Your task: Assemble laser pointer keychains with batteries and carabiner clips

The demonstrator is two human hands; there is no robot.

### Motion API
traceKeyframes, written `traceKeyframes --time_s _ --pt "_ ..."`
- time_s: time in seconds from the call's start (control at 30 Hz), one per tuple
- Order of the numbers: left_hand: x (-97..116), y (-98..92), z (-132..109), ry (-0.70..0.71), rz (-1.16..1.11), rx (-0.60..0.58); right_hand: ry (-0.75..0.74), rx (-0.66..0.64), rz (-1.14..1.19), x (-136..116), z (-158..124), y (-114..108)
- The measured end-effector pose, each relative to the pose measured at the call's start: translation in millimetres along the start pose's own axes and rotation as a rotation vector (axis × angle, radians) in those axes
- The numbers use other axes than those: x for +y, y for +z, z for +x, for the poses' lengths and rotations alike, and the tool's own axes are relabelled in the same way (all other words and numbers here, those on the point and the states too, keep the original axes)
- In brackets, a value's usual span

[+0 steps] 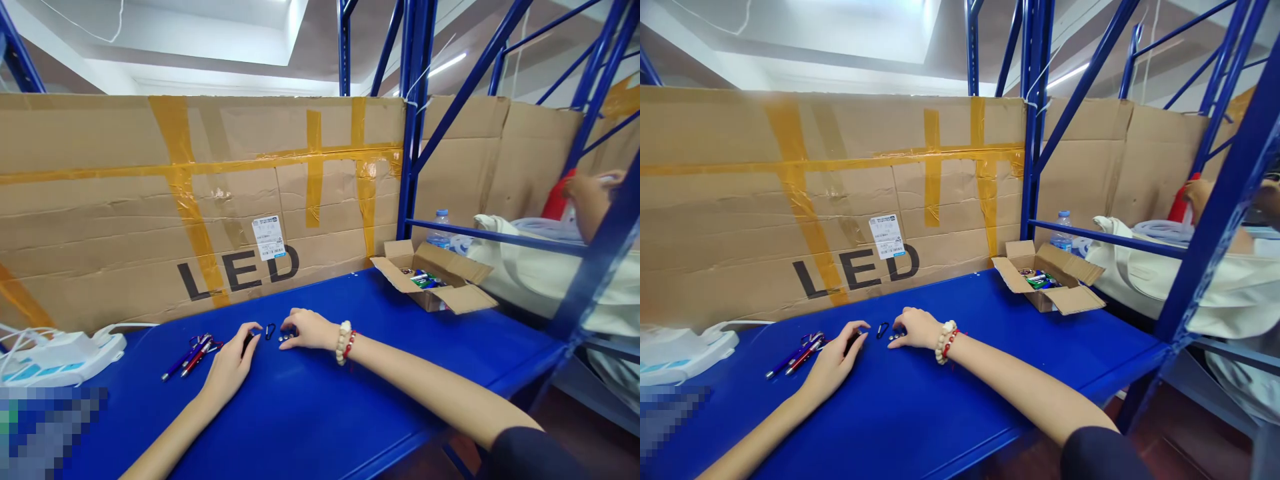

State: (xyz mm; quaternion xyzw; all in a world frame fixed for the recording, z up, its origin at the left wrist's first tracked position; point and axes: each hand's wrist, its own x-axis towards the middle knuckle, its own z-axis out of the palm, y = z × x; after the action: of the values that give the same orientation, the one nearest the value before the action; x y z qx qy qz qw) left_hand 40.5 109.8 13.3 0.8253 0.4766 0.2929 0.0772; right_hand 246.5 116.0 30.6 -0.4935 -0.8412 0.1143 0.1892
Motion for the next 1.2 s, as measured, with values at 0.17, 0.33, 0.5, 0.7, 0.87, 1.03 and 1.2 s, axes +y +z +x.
traceKeyframes --time_s 0.17,0.33,0.5,0.7,0.87,1.03,1.2 --pt "-13.5 -10.6 -1.5 -0.045 0.074 0.002 0.004 -0.033 0.044 -1.4 15.6 7.4" --pt "-14.5 -12.5 0.8 -0.035 0.063 -0.009 -0.026 -0.049 0.001 -3.6 16.5 10.1" --pt "-15.1 -11.9 1.1 0.013 0.029 -0.063 -0.043 -0.021 -0.053 -11.2 3.8 -1.0" --pt "-16.8 -7.7 0.3 0.001 -0.014 -0.150 0.201 0.341 -0.193 48.4 -40.2 -106.9" --pt "-19.9 -1.8 5.2 -0.018 -0.002 -0.194 0.570 0.381 -0.312 148.6 -91.0 -176.1" --pt "-18.5 -0.4 6.8 -0.044 0.033 -0.198 0.611 0.153 -0.322 190.0 -112.2 -154.3" --pt "-10.9 -2.7 5.0 -0.036 0.065 -0.168 0.595 0.066 -0.355 188.7 -103.2 -130.8"
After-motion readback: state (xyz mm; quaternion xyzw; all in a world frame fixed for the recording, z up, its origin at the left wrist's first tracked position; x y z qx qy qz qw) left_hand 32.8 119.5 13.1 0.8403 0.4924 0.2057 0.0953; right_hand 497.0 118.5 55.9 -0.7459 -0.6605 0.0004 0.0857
